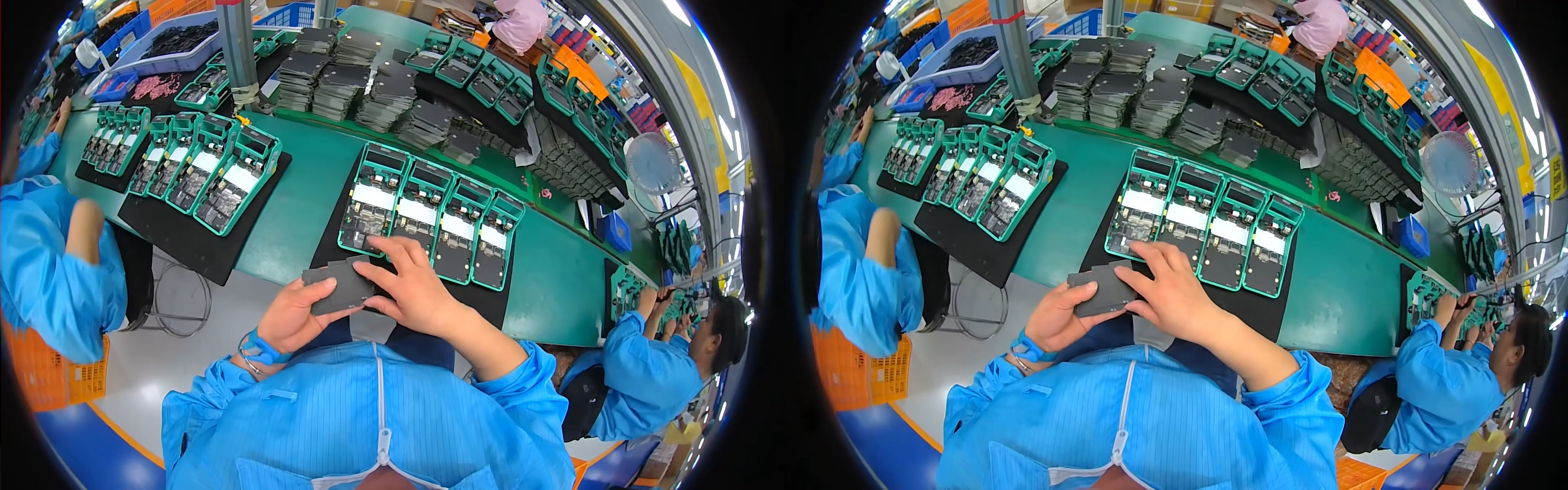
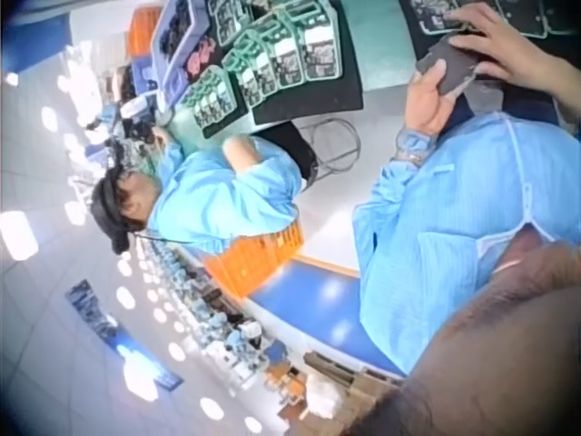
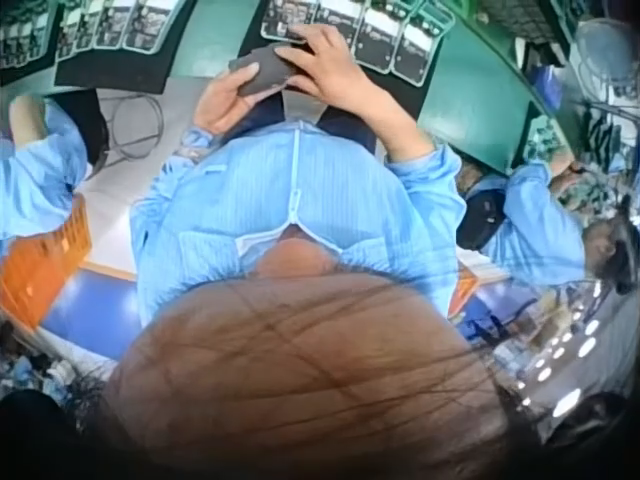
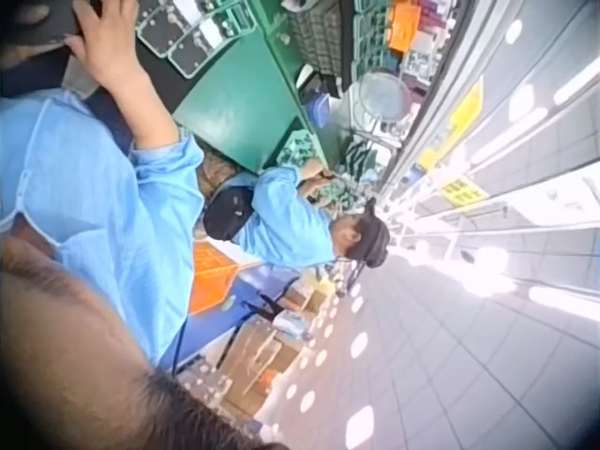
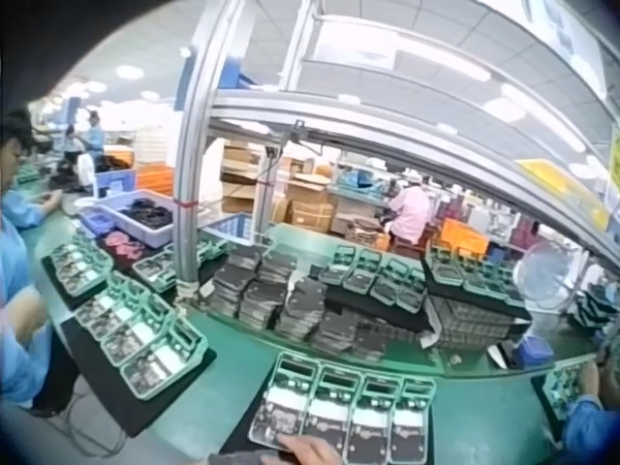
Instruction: The person assembles small electronic components into plastic housings by hand, placing them into an assembly tray.
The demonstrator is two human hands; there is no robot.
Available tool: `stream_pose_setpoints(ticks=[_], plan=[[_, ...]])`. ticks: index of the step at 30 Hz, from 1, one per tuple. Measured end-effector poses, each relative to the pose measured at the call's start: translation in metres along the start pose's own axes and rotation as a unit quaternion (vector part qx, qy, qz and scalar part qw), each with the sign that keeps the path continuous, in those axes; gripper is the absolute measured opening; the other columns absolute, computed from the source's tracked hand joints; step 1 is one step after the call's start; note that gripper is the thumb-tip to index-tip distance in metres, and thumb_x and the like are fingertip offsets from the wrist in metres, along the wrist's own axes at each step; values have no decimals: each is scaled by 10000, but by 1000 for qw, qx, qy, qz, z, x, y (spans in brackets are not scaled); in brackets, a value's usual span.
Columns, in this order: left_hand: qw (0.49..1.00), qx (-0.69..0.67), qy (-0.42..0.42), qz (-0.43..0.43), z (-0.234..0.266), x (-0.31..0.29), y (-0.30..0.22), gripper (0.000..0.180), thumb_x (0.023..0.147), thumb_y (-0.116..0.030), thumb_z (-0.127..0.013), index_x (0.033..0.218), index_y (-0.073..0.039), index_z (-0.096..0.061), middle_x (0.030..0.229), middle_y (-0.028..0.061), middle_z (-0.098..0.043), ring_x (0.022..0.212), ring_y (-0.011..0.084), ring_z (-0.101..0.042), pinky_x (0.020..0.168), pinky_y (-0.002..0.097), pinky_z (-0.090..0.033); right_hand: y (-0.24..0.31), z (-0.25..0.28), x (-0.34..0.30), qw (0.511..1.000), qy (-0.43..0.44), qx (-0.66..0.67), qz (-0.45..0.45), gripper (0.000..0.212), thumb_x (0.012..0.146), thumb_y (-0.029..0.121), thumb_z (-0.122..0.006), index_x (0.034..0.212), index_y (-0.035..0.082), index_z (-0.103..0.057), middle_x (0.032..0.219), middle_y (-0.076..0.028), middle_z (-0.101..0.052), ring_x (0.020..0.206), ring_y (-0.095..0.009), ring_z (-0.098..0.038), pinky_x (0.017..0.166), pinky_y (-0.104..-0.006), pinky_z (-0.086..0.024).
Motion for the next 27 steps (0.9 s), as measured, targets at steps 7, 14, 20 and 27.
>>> stream_pose_setpoints(ticks=[7, 14, 20, 27], plan=[[999, -22, 36, -20, 3, -3, -13, 413, 951, -169, -453, 1282, 68, -382, 1253, 195, -496, 1170, 315, -503, 994, 448, -426, -20, 1, 18, 1000, -3, 20, 4, 385, 752, 142, -693, 1126, 124, -605, 1195, -158, -491, 1079, -359, -458, 913, -425, -412], [996, -43, -13, -76, 20, -13, -21, 433, 955, -157, -419, 1303, 86, -335, 1307, 248, -439, 1216, 379, -450, 1011, 470, -404, -38, -13, 20, 993, -44, -67, -82, 335, 762, 134, -676, 1095, 158, -643, 1168, -155, -503, 1083, -346, -449, 913, -424, -406], [995, -41, -32, -91, 23, -18, -22, 418, 959, -148, -405, 1298, 86, -335, 1301, 255, -441, 1199, 377, -468, 1007, 466, -408, -41, -12, 17, 992, -18, -114, -40, 376, 754, 124, -670, 1123, 183, -631, 1180, -137, -506, 1128, -348, -436, 933, -451, -386], [993, -51, -38, -95, 30, -18, -18, 415, 959, -140, -404, 1298, 87, -330, 1299, 262, -439, 1202, 382, -463, 1008, 462, -408, -48, -10, 19, 994, 5, -104, -29, 325, 780, 162, -644, 1104, 192, -637, 1174, -110, -527, 1157, -356, -422, 953, -470, -362]])
Point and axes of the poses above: each hand's wrist, its own x-axis towards the middle knuckle, its own z-axis out of the back of the hand, y = z × x, the point moved 2 cm from there along x, towards the middle knuckle
